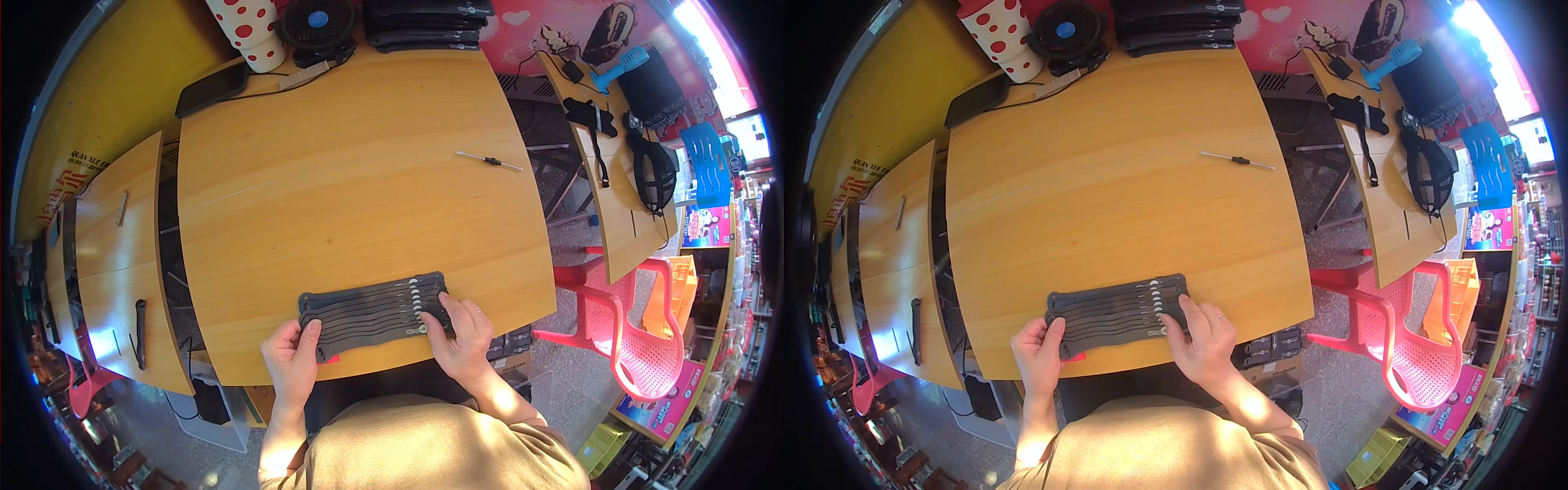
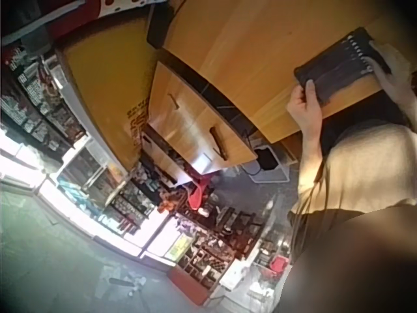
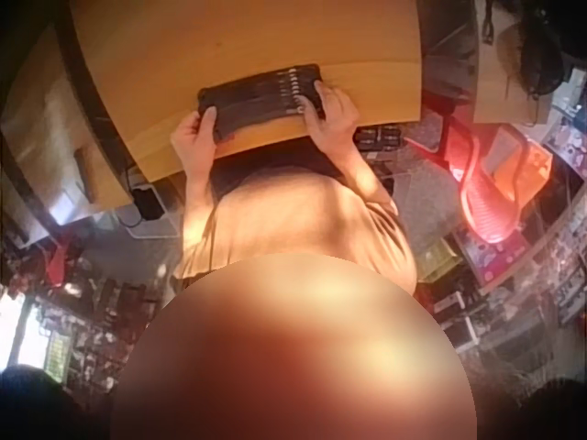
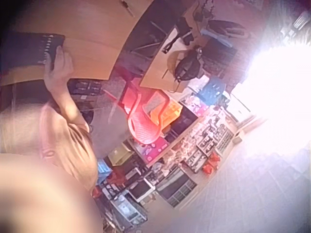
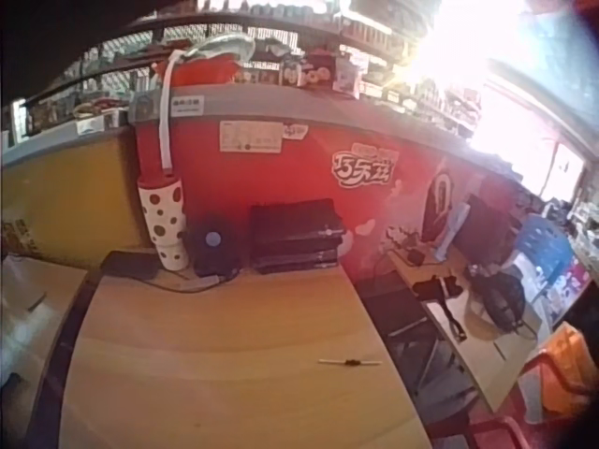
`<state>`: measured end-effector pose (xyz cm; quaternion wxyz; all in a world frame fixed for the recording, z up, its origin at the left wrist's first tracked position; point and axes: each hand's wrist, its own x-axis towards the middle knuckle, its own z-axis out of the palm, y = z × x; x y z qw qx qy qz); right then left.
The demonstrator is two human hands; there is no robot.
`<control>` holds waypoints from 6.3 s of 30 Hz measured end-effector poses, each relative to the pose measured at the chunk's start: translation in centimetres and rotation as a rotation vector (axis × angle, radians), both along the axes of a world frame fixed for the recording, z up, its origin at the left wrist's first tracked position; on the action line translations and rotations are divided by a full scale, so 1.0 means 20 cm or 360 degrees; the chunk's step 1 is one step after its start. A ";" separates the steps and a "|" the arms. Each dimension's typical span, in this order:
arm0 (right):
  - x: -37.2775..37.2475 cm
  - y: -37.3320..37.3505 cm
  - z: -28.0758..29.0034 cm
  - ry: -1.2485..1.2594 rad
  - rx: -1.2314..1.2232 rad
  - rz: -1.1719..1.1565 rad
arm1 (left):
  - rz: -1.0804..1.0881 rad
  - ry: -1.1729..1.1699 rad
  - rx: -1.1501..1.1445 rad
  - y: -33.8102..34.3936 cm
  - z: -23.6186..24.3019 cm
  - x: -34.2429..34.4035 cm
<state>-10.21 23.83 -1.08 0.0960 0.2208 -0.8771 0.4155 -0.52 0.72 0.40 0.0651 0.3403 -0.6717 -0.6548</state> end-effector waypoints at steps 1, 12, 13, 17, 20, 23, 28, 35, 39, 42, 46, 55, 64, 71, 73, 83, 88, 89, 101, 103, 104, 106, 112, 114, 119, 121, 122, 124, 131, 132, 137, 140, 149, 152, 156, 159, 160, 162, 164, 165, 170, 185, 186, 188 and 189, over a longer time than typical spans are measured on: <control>0.00 0.00 0.00 -0.0004 0.0008 0.0000 | 0.0003 -0.0001 -0.0003 0.00 0.00 0.00; 0.01 0.01 -0.01 0.0001 0.0090 -0.0047 | -0.0105 -0.0120 -0.0103 -0.01 0.05 0.00; 0.01 0.01 -0.01 -0.0009 0.0061 -0.0018 | -0.0125 -0.0084 -0.0006 -0.01 0.04 0.00; 0.00 0.00 0.00 -0.0020 -0.0013 0.0005 | -0.0179 -0.0214 -0.0135 -0.02 0.08 -0.02; 0.01 0.00 0.00 -0.0066 0.0000 0.0008 | -0.0156 -0.0163 -0.0276 -0.02 0.07 -0.02; 0.01 0.00 0.00 -0.0099 -0.0001 0.0015 | -0.0284 -0.0228 -0.0687 -0.04 0.07 -0.02; -0.01 -0.01 -0.01 -0.0004 -0.0041 0.0042 | -0.0287 -0.0213 -0.0780 -0.04 0.09 -0.05; -0.01 -0.01 -0.01 -0.0008 -0.0013 0.0037 | -0.0315 -0.0199 -0.0848 -0.04 0.08 -0.06; 0.00 -0.01 -0.02 -0.0031 -0.0044 0.0042 | -0.0343 -0.0222 -0.0931 -0.03 0.10 -0.06; 0.00 -0.01 -0.02 -0.0010 -0.0050 0.0051 | -0.0386 -0.0275 -0.1076 -0.03 0.10 -0.07; 0.01 0.01 0.00 -0.0070 0.0023 0.0034 | -0.0411 -0.0280 -0.1088 -0.03 0.10 -0.07; 0.00 -0.02 0.00 0.0006 0.0074 0.0008 | -0.0372 -0.0286 -0.1079 -0.04 0.10 -0.07; -0.01 -0.01 0.01 0.0055 0.0033 -0.0008 | -0.0374 -0.0278 -0.1084 -0.03 0.11 -0.09; -0.01 -0.01 0.00 0.0128 0.0049 0.0002 | -0.0366 -0.0295 -0.1101 -0.03 0.10 -0.09; -0.01 -0.01 0.00 0.0102 0.0117 0.0004 | -0.0376 -0.0290 -0.1134 -0.04 0.09 -0.09; -0.01 -0.01 0.07 0.0060 0.0271 0.0005 | -0.0397 -0.0299 -0.1144 -0.04 0.09 -0.08; 0.01 -0.01 0.10 0.0085 0.0440 0.0002 | -0.0382 -0.0288 -0.1178 -0.04 0.08 -0.07; 0.01 0.00 0.10 0.0087 0.0439 0.0002 | -0.0398 -0.0291 -0.1201 -0.04 0.08 -0.07; -0.04 0.15 0.05 -0.0733 -0.0158 0.0044 | -0.0356 -0.0160 -0.1024 -0.08 0.02 -0.03; -0.04 0.15 0.02 -0.0726 -0.0162 0.0053 | -0.0327 -0.0168 -0.0807 -0.07 0.04 0.00; -0.04 0.15 0.02 -0.0684 -0.0222 0.0037 | -0.0279 -0.0177 -0.0579 -0.06 0.07 0.02; -0.03 0.13 0.04 -0.0648 -0.0292 0.0044 | -0.0209 -0.0191 -0.0364 -0.07 0.09 0.06; 0.01 0.09 0.05 -0.0197 0.0168 0.0001 | -0.0233 -0.0121 -0.0619 -0.09 0.03 0.07; 0.01 0.10 0.09 -0.0233 0.0184 0.0013 | -0.0432 -0.0248 -0.0971 -0.09 0.05 0.07; 0.08 -0.04 0.17 0.0283 0.0373 -0.0006 | -0.0547 0.0451 -0.1782 0.08 0.06 0.16; 0.12 -0.26 0.20 0.0340 0.0353 0.0296 | -0.1042 0.0124 -0.2013 0.12 0.17 0.11; 0.12 -0.34 0.15 0.0305 0.0563 0.0395 | -0.1076 0.0178 -0.2014 0.11 0.14 0.09; 0.05 -0.42 0.02 0.0434 0.0604 0.0432 | -0.1346 -0.0207 -0.1821 0.02 0.06 0.05; -0.11 -0.07 0.04 0.0208 0.1034 0.0075 | -0.1430 -0.0150 -0.1973 -0.03 0.05 0.06; -0.14 -0.01 0.02 0.0245 0.1041 -0.0026 | -0.1432 -0.0124 -0.1971 -0.03 0.04 0.06; -0.22 0.00 -0.03 0.0032 0.0747 -0.0226 | -0.1495 -0.0312 -0.1953 0.02 0.13 -0.04; -0.18 -0.11 0.00 0.0010 0.0746 -0.0338 | -0.1429 0.0013 -0.2036 0.08 0.14 -0.13; -0.18 -0.10 -0.06 0.0101 0.0737 -0.0374 | -0.1461 -0.0015 -0.1907 0.22 0.03 -0.26; -0.13 -0.14 -0.04 0.0252 0.0875 -0.0410 | -0.1106 0.0277 -0.2072 0.27 -0.03 -0.35; -0.16 -0.14 0.00 0.0373 0.0936 -0.0447 | -0.0887 -0.0050 -0.1999 0.18 -0.05 -0.33; -0.16 -0.12 -0.03 0.0415 0.0889 -0.0488 | -0.0725 -0.0202 -0.2033 0.06 -0.05 -0.28; -0.14 -0.13 -0.02 0.0419 0.0879 -0.0490 | -0.0652 -0.0325 -0.2047 0.01 -0.07 -0.25; -0.09 -0.13 0.04 0.0125 0.0896 -0.0435 | -0.0653 -0.0285 -0.1944 -0.10 -0.10 -0.20; -0.06 -0.13 0.04 0.0079 0.0756 -0.0486 | -0.0662 -0.0240 -0.1834 -0.11 -0.12 -0.13; -0.05 -0.14 0.04 0.0032 0.0615 -0.0541 | -0.0705 -0.0131 -0.1820 -0.11 -0.13 -0.10; -0.08 -0.20 0.06 -0.0401 0.0433 -0.0590 | -0.0772 0.0075 -0.1912 -0.14 -0.18 -0.04; 0.21 -0.37 0.55 0.0963 0.0360 0.0954 | -0.0752 0.0776 -0.0130 -0.28 -0.13 0.02; 0.20 -0.35 0.57 0.0949 0.0362 0.0945 | -0.0815 0.0819 -0.0531 -0.28 -0.09 0.00; 0.23 -0.35 0.70 0.1164 0.0142 0.0951 | -0.0819 0.0957 -0.0412 -0.32 -0.11 -0.01; 0.23 -0.36 0.78 0.1180 0.0018 0.0968 | -0.0820 0.1099 -0.0292 -0.33 -0.12 0.00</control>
